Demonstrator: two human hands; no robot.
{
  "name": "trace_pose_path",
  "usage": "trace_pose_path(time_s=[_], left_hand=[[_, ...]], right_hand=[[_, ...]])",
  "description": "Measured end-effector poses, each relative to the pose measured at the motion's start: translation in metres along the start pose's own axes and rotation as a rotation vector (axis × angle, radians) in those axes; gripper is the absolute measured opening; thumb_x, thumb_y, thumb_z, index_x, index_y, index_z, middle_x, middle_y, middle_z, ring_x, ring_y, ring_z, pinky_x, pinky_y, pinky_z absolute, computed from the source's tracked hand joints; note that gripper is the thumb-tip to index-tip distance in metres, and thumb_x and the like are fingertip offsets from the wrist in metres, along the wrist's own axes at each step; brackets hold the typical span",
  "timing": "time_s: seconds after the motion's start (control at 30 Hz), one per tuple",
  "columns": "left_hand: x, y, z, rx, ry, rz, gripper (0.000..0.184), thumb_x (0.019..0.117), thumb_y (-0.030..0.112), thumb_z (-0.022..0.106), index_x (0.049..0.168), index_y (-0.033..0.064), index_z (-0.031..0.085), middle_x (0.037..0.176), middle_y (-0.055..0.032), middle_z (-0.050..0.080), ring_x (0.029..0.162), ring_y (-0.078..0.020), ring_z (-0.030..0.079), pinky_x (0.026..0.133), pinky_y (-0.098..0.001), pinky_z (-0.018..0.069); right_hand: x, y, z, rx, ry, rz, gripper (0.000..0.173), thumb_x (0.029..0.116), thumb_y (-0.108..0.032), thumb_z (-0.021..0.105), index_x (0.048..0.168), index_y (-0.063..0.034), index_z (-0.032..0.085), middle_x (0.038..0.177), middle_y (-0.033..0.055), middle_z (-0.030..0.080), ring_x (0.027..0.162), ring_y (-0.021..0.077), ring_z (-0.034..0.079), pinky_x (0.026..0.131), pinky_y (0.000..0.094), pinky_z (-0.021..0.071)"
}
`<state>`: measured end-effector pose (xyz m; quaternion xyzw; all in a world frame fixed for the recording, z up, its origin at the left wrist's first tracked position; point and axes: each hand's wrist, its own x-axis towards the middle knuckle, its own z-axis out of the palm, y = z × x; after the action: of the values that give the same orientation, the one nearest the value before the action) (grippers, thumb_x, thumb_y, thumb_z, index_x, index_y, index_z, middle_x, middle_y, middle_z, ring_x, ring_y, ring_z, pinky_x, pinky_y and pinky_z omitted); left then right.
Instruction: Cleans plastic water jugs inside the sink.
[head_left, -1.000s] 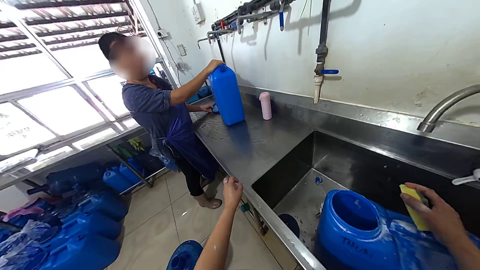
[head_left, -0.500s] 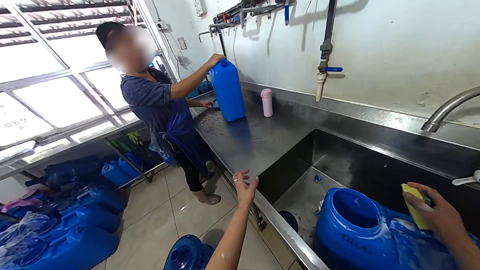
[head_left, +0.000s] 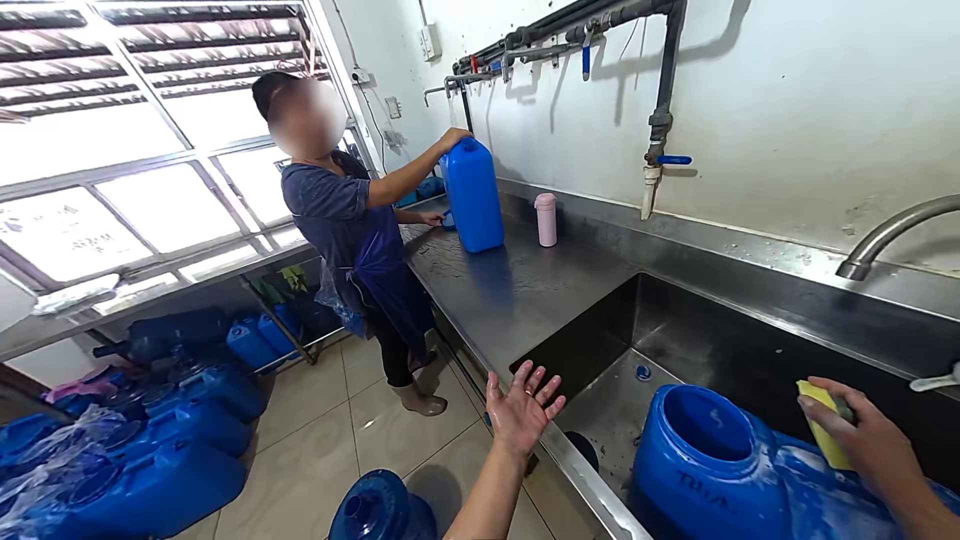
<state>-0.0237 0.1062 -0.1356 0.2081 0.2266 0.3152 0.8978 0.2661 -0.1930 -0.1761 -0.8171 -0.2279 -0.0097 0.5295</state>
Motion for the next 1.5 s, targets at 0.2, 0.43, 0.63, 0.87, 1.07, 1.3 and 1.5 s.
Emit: trace_pose_path(time_s=[0.2,0.43,0.63,0.87,1.07,1.3,1.5], left_hand=[[-0.016,-0.019,-0.019,-0.022,0.22,-0.013,0.076,0.1049,0.063,0.011,0.134,0.0054,0.05,0.111,-0.0181,0.065,0.094,-0.032,0.068,0.075,-0.0437,0.0555],[-0.03,-0.037,-0.029,-0.024,0.258,-0.089,0.075,0.1053,0.063,0.013,0.131,0.0057,0.053,0.11,-0.0175,0.066,0.093,-0.0323,0.068,0.075,-0.0438,0.0553],[-0.03,-0.045,-0.014,0.255,0.278,-0.177,0.027,0.1103,0.024,0.037,0.097,0.0095,0.055,0.077,-0.0044,0.063,0.064,-0.0154,0.064,0.059,-0.0276,0.055],[-0.035,-0.038,-0.003,0.509,-0.065,-0.076,0.023,0.1079,0.002,0.036,0.094,0.008,0.053,0.061,0.0031,0.058,0.051,-0.0044,0.057,0.052,-0.0171,0.0499],[-0.03,-0.042,-0.011,0.591,-0.074,-0.079,0.032,0.1108,0.008,0.034,0.088,0.0059,0.056,0.048,0.0084,0.043,0.038,0.0011,0.042,0.041,-0.0129,0.0377],[-0.026,-0.047,0.001,0.941,-0.358,0.089,0.034,0.1022,0.005,0.044,0.07,0.0128,0.049,0.056,0.0119,0.042,0.048,0.0041,0.037,0.048,-0.0145,0.0314],[-0.029,-0.065,0.077,1.354,-0.975,0.526,0.017,0.0874,0.001,0.065,0.074,-0.0041,0.057,0.063,-0.0003,0.049,0.059,-0.0028,0.047,0.058,-0.0193,0.0395]], right_hand=[[-0.001,0.0,0.001,0.016,0.009,-0.02,0.046,0.0973,-0.012,0.062,0.137,0.0108,0.054,0.131,0.0402,0.055,0.12,0.0526,0.055,0.101,0.0663,0.0415],[-0.001,0.004,0.003,0.018,0.016,0.003,0.045,0.0968,-0.013,0.064,0.136,0.0079,0.056,0.129,0.0389,0.057,0.119,0.0513,0.056,0.099,0.066,0.0416],[-0.002,0.005,0.004,-0.012,0.02,0.008,0.045,0.0981,-0.013,0.065,0.137,0.0073,0.056,0.131,0.0392,0.056,0.122,0.0529,0.054,0.102,0.0665,0.0398],[-0.004,-0.002,0.001,-0.064,-0.012,-0.008,0.048,0.098,-0.016,0.066,0.138,0.0082,0.054,0.131,0.0413,0.054,0.124,0.056,0.052,0.103,0.0684,0.0381],[-0.005,-0.005,0.002,-0.072,0.0,-0.008,0.046,0.0987,-0.014,0.065,0.137,0.0088,0.055,0.131,0.0418,0.054,0.124,0.0564,0.052,0.103,0.0683,0.0371],[0.004,-0.024,0.001,-0.093,-0.113,0.004,0.047,0.0997,-0.015,0.065,0.139,0.0092,0.053,0.134,0.0406,0.054,0.126,0.054,0.052,0.105,0.0661,0.0382],[0.039,-0.056,0.006,-0.175,-0.166,0.037,0.056,0.0949,-0.023,0.075,0.14,0.0042,0.055,0.139,0.0346,0.053,0.13,0.0501,0.051,0.107,0.064,0.0395]])
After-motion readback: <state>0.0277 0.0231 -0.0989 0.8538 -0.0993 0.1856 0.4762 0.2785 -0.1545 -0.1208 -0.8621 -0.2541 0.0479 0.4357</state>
